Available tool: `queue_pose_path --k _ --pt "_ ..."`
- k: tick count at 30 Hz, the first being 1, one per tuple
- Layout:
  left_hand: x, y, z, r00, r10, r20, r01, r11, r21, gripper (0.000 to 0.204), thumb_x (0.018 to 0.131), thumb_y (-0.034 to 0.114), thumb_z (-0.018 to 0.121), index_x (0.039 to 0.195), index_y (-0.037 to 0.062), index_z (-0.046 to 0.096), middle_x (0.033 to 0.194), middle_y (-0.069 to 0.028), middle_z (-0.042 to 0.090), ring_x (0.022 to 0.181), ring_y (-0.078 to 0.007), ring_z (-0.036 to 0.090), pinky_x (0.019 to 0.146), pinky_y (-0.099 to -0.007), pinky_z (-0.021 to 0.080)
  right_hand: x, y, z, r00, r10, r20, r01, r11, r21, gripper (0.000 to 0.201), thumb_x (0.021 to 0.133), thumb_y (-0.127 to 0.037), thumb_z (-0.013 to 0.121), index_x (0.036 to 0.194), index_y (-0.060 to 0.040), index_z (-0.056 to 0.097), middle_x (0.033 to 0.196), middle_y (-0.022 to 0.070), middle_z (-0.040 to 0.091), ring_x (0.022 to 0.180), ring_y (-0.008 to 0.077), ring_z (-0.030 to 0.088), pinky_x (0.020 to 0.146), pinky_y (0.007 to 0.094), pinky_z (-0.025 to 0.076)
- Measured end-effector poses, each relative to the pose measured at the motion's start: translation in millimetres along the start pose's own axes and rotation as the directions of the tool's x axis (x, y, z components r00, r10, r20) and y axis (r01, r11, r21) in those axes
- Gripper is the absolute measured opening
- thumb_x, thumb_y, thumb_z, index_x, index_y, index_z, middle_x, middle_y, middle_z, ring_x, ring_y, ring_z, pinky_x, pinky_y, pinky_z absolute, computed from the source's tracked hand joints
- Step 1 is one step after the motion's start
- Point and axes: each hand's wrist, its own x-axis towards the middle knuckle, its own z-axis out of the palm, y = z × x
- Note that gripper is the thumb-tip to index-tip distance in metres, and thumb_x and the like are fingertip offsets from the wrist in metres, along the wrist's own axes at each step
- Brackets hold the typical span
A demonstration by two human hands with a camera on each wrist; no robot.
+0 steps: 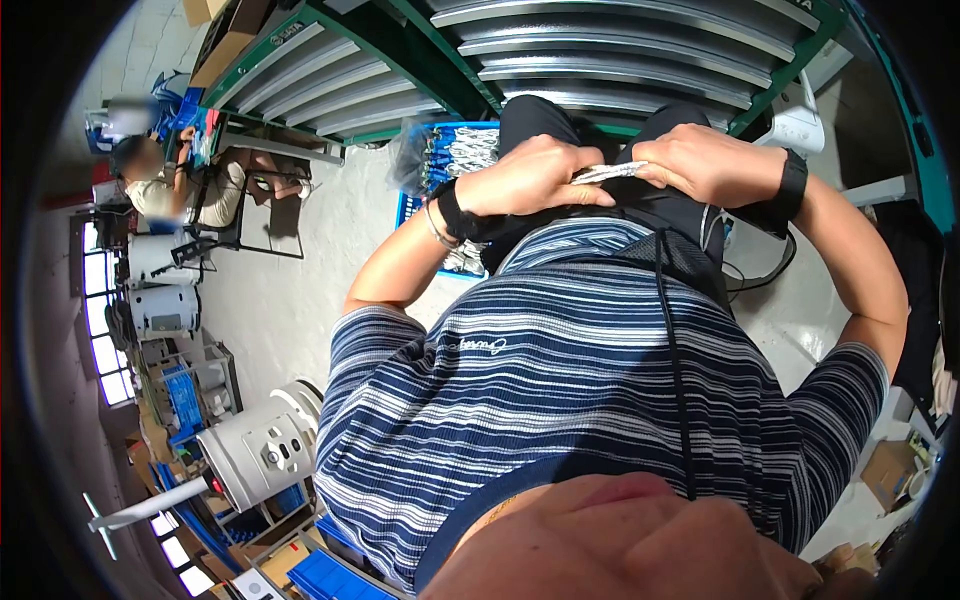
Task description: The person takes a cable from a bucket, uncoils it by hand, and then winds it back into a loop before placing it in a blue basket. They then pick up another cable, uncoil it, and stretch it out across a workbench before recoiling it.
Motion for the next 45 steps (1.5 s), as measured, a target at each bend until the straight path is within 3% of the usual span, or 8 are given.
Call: queue_pose_path --k 4,10,12,15,19,29,35,45 --pt "15.2 14.7 5.5 0.989 -0.053 -0.14 0.1 0.931 0.35 0.052 0.08 0.026 0.075 0.119 0.0014 0.052 0.103 -0.0209 0.062 0.094 -0.0365 0.063 0.076 -0.0421 0.051 12.3 8.5 10.5 0.996 0.057 -0.07 -0.066 0.988 -0.139 0.027 0.098 -0.019 0.046 0.084 0.0025 0.054 0.069 0.0217 0.056 0.069 0.0419 0.055 0.064 0.0469 0.044" --pt "33.6 2.9 18.2 0.969 -0.233 0.088 0.248 0.928 -0.278 0.047 0.092 0.012 0.063 0.129 0.0021 0.036 0.098 -0.02 0.068 0.092 -0.0358 0.067 0.075 -0.0395 0.052 25.7 33.4 8.6 0.996 -0.09 0.004 0.09 0.995 0.051 0.031 0.099 -0.022 0.045 0.088 0.0033 0.059 0.074 0.0167 0.062 0.068 0.0335 0.059 0.068 0.0422 0.047" --pt "31.7 -9.3 26.9 0.99 -0.141 0.003 0.135 0.942 -0.306 0.038 0.096 0.019 0.06 0.125 0.0005 0.043 0.096 -0.0195 0.068 0.089 -0.0317 0.068 0.073 -0.0364 0.05 19.4 41.2 4.0 0.992 -0.126 0.015 0.123 0.983 0.133 0.03 0.098 -0.024 0.049 0.091 0.0035 0.059 0.077 0.0144 0.063 0.07 0.0305 0.06 0.069 0.0392 0.048" --pt "28.2 -17.9 21.2 0.935 -0.346 0.074 0.353 0.902 -0.25 0.04 0.098 0.038 0.057 0.109 -0.001 0.061 0.076 -0.008 0.061 0.07 -0.0179 0.056 0.066 -0.0325 0.045 1.9 54.0 -9.1 0.983 0.042 -0.178 -0.023 0.994 0.11 0.032 0.088 -0.026 0.066 0.104 0.0011 0.059 0.087 0.0124 0.064 0.082 0.024 0.061 0.075 0.0357 0.049" --pt "24.1 -28.3 16.5 0.879 -0.469 0.087 0.462 0.791 -0.401 0.037 0.099 0.041 0.054 0.094 0.0041 0.059 0.061 -0.0009 0.047 0.055 -0.0101 0.044 0.053 -0.0291 0.037 -27.2 83.9 -5.1 0.777 0.174 -0.605 -0.076 0.98 0.185 0.032 0.1 -0.029 0.051 0.113 -0.0012 0.059 0.101 0.0087 0.063 0.096 0.0168 0.059 0.087 0.031 0.046" --pt "41.6 -15.1 21.9 0.845 -0.529 0.076 0.341 0.424 -0.839 0.028 0.102 0.034 0.05 0.085 0.0125 0.046 0.065 0.009 0.03 0.054 -0.0032 0.025 0.047 -0.0214 0.02 -19.2 56.7 49.5 0.797 0.212 -0.565 -0.005 0.938 0.345 0.023 0.097 -0.021 0.05 0.1 -0.0026 0.063 0.075 0.0106 0.064 0.073 0.0249 0.064 0.069 0.0365 0.048" --pt "50.2 -12.4 29.2 0.816 -0.578 -0.009 0.287 0.419 -0.862 0.027 0.102 0.032 0.049 0.085 0.0127 0.045 0.065 0.009 0.03 0.054 -0.0031 0.025 0.049 -0.0215 0.021 -1.3 33.8 51.7 0.707 0.216 -0.674 -0.095 0.973 0.212 0.022 0.095 -0.021 0.048 0.09 -0.0026 0.059 0.077 0.0181 0.064 0.076 0.0412 0.061 0.066 0.0484 0.047" --pt "55.6 -6.7 34.0 0.813 -0.525 -0.251 0.193 0.65 -0.735 0.03 0.097 0.036 0.059 0.088 0.0073 0.054 0.062 0.006 0.046 0.048 -0.0017 0.039 0.043 -0.0196 0.029 14.9 20.7 54.7 0.7 0.116 -0.704 -0.084 0.993 0.08 0.02 0.095 -0.018 0.05 0.093 0.0006 0.058 0.074 0.0203 0.062 0.071 0.041 0.061 0.062 0.0452 0.047"
